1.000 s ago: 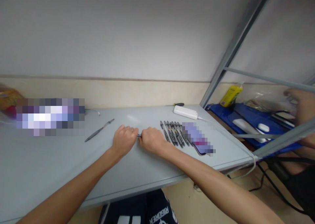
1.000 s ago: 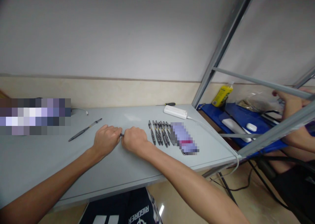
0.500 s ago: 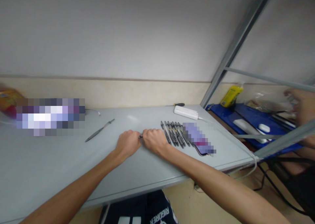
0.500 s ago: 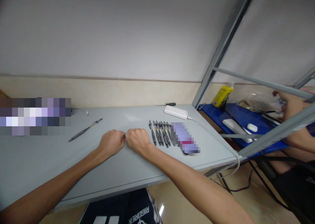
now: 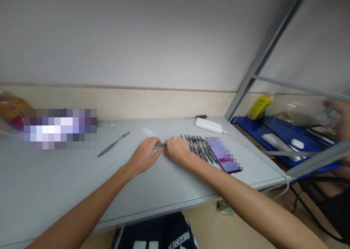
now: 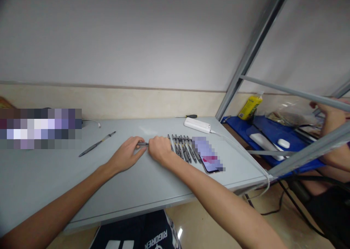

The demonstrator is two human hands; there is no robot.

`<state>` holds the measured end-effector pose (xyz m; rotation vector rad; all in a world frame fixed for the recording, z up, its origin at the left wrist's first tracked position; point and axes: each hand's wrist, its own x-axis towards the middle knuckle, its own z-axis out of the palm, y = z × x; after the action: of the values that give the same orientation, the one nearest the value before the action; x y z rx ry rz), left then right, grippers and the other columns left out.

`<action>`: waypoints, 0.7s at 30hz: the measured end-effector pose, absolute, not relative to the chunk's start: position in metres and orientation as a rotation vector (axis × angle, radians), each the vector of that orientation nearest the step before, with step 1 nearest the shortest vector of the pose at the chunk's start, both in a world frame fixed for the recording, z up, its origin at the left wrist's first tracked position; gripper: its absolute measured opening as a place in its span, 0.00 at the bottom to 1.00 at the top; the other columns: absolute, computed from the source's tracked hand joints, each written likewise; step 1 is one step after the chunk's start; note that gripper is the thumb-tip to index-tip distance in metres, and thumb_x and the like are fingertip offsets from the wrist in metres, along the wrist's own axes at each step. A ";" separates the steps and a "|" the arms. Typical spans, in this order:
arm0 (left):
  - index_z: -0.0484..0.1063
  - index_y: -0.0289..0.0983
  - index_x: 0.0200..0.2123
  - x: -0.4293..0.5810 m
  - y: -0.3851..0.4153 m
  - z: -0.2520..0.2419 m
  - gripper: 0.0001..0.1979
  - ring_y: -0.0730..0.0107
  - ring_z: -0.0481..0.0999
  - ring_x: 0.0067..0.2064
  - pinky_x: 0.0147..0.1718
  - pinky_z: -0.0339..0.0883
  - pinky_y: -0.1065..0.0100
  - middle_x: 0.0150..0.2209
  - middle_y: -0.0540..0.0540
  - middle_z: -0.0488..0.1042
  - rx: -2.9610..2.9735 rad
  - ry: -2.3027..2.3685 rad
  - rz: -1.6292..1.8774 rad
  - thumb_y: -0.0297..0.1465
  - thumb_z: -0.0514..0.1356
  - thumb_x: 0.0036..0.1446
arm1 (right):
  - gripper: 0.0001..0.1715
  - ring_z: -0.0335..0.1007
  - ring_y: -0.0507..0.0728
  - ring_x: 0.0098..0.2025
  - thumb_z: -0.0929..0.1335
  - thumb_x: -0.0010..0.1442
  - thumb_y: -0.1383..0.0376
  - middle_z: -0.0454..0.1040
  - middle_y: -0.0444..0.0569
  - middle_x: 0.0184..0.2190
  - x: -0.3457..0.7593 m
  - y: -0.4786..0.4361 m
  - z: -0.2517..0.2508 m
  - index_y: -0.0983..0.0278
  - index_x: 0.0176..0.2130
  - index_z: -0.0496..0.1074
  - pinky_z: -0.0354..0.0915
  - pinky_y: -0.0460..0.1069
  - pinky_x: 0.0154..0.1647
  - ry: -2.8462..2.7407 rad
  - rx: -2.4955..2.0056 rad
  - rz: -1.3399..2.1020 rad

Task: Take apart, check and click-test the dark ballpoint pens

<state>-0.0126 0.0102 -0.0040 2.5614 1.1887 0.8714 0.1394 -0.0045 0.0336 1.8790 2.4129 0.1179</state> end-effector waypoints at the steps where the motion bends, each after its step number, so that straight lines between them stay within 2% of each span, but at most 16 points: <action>1: 0.67 0.35 0.38 -0.014 0.012 -0.004 0.10 0.64 0.70 0.37 0.39 0.64 0.63 0.35 0.43 0.72 2.598 1.129 0.918 0.35 0.51 0.59 | 0.18 0.73 0.62 0.41 0.58 0.61 0.66 0.76 0.63 0.36 0.142 -0.003 0.034 0.69 0.40 0.74 0.66 0.52 0.37 2.414 1.909 0.126; 5: 0.67 0.35 0.36 -0.018 0.017 -0.002 0.12 0.65 0.66 0.36 0.38 0.63 0.63 0.32 0.44 0.70 2.748 0.994 0.950 0.31 0.46 0.62 | 0.21 0.74 0.64 0.40 0.58 0.60 0.61 0.76 0.63 0.35 0.150 -0.002 0.034 0.69 0.41 0.74 0.66 0.54 0.36 2.452 1.905 0.133; 9: 0.66 0.36 0.27 -0.020 0.017 -0.002 0.17 0.66 0.64 0.32 0.34 0.61 0.65 0.26 0.46 0.67 2.750 1.023 0.947 0.31 0.43 0.63 | 0.19 0.74 0.63 0.39 0.58 0.60 0.65 0.76 0.61 0.35 0.149 -0.006 0.036 0.67 0.39 0.74 0.65 0.53 0.36 2.486 1.868 0.179; 12: 0.65 0.36 0.24 -0.019 0.015 -0.002 0.20 0.67 0.66 0.30 0.33 0.60 0.66 0.23 0.48 0.66 2.583 1.091 0.934 0.34 0.42 0.63 | 0.18 0.73 0.61 0.39 0.56 0.63 0.65 0.76 0.59 0.36 0.148 -0.010 0.037 0.65 0.41 0.72 0.64 0.52 0.37 2.515 1.857 0.212; 14: 0.67 0.36 0.25 -0.018 0.015 -0.001 0.20 0.68 0.67 0.30 0.33 0.60 0.67 0.24 0.48 0.68 2.435 1.103 0.934 0.36 0.43 0.63 | 0.19 0.73 0.60 0.40 0.55 0.64 0.62 0.76 0.58 0.37 0.150 -0.014 0.038 0.65 0.43 0.70 0.63 0.51 0.38 2.537 1.860 0.229; 17: 0.69 0.36 0.33 -0.018 0.017 0.000 0.16 0.68 0.69 0.33 0.35 0.61 0.67 0.30 0.46 0.72 2.176 1.077 1.001 0.38 0.46 0.61 | 0.23 0.71 0.59 0.41 0.54 0.65 0.55 0.74 0.58 0.39 0.155 -0.020 0.040 0.66 0.44 0.68 0.62 0.50 0.40 2.593 1.852 0.229; 19: 0.68 0.36 0.37 -0.019 0.020 -0.001 0.14 0.70 0.70 0.32 0.33 0.62 0.69 0.30 0.47 0.72 1.994 1.053 1.063 0.39 0.50 0.59 | 0.24 0.71 0.57 0.40 0.53 0.65 0.55 0.74 0.56 0.39 0.161 -0.020 0.041 0.66 0.42 0.69 0.60 0.49 0.40 2.660 1.826 0.143; 21: 0.67 0.36 0.37 -0.020 0.023 -0.003 0.13 0.71 0.69 0.28 0.29 0.61 0.70 0.25 0.50 0.70 1.850 1.017 1.089 0.40 0.53 0.56 | 0.23 0.71 0.55 0.38 0.54 0.66 0.58 0.75 0.54 0.36 0.169 -0.018 0.040 0.66 0.39 0.71 0.59 0.46 0.38 2.755 1.789 -0.023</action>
<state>-0.0201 0.0230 -0.0029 1.8497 1.0169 1.0890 0.1688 -0.0179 0.0403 1.7890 2.7549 -0.0230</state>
